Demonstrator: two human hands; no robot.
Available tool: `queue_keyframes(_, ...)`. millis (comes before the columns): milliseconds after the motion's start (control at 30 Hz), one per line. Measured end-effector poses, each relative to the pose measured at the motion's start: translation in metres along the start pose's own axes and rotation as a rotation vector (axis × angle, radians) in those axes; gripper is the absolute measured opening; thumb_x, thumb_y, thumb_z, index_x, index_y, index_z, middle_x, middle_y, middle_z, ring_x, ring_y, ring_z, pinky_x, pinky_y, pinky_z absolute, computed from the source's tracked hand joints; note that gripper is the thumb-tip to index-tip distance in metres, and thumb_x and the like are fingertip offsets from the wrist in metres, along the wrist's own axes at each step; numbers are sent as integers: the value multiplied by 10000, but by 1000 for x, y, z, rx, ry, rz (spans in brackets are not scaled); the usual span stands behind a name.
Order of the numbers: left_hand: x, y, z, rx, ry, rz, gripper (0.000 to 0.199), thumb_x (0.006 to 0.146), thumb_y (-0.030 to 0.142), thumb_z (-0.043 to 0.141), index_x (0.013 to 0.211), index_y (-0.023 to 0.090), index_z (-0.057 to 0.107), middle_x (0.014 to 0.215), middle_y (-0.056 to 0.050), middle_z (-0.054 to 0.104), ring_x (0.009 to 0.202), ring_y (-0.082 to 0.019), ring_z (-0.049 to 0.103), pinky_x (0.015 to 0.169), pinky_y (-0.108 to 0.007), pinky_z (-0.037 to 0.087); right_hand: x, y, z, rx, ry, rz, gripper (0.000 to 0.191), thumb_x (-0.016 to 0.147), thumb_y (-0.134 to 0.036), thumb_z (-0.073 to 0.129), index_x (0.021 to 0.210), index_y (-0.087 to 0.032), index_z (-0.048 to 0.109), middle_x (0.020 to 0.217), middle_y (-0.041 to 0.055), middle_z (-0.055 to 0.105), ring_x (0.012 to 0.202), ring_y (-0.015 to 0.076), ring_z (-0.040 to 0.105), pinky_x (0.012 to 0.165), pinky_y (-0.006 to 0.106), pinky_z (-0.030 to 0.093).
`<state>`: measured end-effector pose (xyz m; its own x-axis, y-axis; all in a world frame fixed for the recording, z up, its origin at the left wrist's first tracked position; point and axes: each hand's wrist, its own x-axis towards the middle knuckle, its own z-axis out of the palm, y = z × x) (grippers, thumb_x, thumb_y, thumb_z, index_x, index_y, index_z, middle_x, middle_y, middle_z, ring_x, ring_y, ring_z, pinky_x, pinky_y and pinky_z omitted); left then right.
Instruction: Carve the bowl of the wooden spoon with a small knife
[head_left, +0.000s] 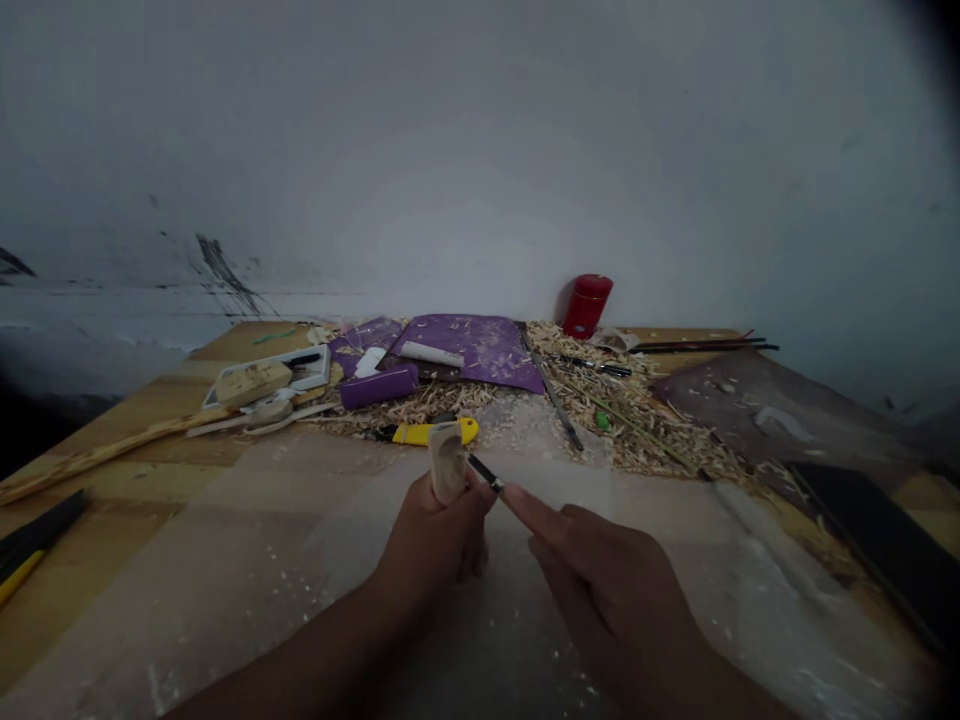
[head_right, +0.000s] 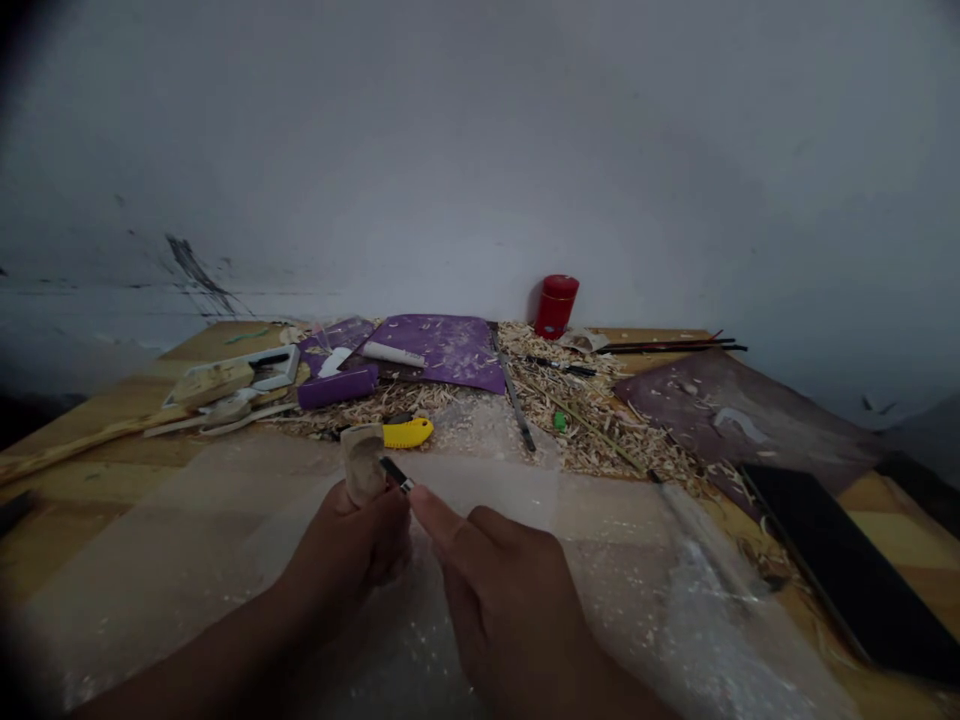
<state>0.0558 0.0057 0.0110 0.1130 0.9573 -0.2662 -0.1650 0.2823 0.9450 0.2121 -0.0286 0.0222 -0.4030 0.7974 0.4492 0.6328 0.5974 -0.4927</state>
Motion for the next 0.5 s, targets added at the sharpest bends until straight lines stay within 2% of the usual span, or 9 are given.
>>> queue_keyframes(200,0,1,1,72,68,83,190,676,344,553,651,185,452,311,100,372,272,-68,330,305,-185,281,-2,-2,-1,-253,-35,-112,422,829,-119,345,1238,-175,435,612,1,543,469,136,506,429,238,366)
queue_keyframes(333,-2,5,2,197,166,97,215,685,356,564,644,189,435,351,91,401,294,-71,376,317,-181,300,-4,-3,-1,-383,-26,-153,463,790,-120,350,1245,-180,415,589,-10,542,419,133,496,395,241,327)
queue_keyframes(500,-6,4,6,194,225,99,209,678,335,583,688,198,425,465,78,462,322,-62,397,335,-184,325,-6,-5,3,-442,-22,-185,489,765,-117,341,1253,-144,361,560,-12,525,403,140,491,383,249,290)
